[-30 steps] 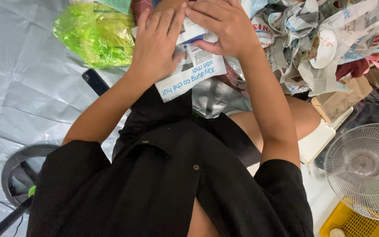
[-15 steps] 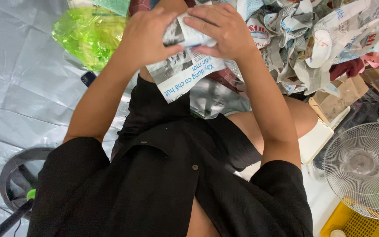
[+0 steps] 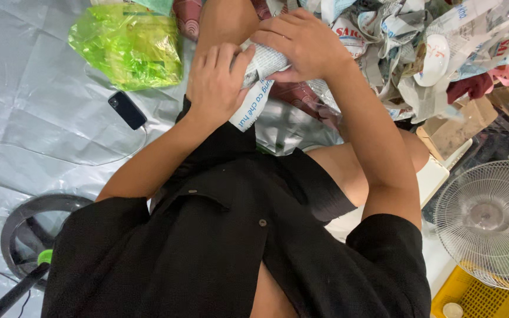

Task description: The person sits on the floor and wraps various small items, including a black object, a cylindrical container, and a blue box, using sheets of newspaper. The person folds the newspaper around each item and places the wrapped packages into a white plastic crate.

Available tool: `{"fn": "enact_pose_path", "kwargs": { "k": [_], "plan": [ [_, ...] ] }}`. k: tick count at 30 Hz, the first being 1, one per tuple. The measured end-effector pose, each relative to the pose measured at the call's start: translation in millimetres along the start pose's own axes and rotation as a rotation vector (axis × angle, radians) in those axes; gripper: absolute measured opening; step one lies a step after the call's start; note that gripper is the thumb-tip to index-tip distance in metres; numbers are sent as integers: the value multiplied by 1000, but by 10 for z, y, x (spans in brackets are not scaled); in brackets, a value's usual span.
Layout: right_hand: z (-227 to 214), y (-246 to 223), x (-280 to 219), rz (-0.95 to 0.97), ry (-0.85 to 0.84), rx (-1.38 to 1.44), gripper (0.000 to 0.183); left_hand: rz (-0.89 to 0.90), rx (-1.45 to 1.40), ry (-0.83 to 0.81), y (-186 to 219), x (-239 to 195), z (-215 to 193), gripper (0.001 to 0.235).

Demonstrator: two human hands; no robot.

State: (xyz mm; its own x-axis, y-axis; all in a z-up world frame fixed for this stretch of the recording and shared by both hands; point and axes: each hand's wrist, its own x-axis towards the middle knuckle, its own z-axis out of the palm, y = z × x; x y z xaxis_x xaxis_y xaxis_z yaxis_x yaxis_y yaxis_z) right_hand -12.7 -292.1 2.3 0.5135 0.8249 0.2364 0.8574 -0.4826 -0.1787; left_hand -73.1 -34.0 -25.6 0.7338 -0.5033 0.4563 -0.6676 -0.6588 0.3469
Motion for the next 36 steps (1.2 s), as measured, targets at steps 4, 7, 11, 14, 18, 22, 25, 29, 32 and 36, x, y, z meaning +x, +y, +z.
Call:
{"fn": "enact_pose_path", "kwargs": {
  "k": [4,7,11,14,18,22,25,29,32,36],
  "plan": [
    [77,-36,-25,-50,54,-86,82,-89,-136,2,47,-22,-100,62],
    [114,-56,1,-86,131,-93,76,-198,-133,-48,-33,-18,-131,61],
    [138,-105,103,-70,231,-137,75,-116,-124,-87,-218,42,-184,64],
    [223,-131,215,77,305,-32,77,-34,-230,-186,-661,194,-338,60],
    [301,-61,443,169,440,-11,71,91,-203,-136,-951,469,-461,59],
    [296,-8,318,174,353,16,74,106,-276,-12,-777,441,-398,62],
    [349,-20,120,170,315,19,72,39,-257,54,-579,294,-240,60],
    [317,-37,-29,115,271,50,71,-19,-230,138,-437,164,-131,64],
    [338,-37,-58,114,314,127,75,17,-148,181,-364,47,-77,66],
    [440,4,-102,170,263,189,78,93,-19,218,-238,-83,29,57]
  ]
}}
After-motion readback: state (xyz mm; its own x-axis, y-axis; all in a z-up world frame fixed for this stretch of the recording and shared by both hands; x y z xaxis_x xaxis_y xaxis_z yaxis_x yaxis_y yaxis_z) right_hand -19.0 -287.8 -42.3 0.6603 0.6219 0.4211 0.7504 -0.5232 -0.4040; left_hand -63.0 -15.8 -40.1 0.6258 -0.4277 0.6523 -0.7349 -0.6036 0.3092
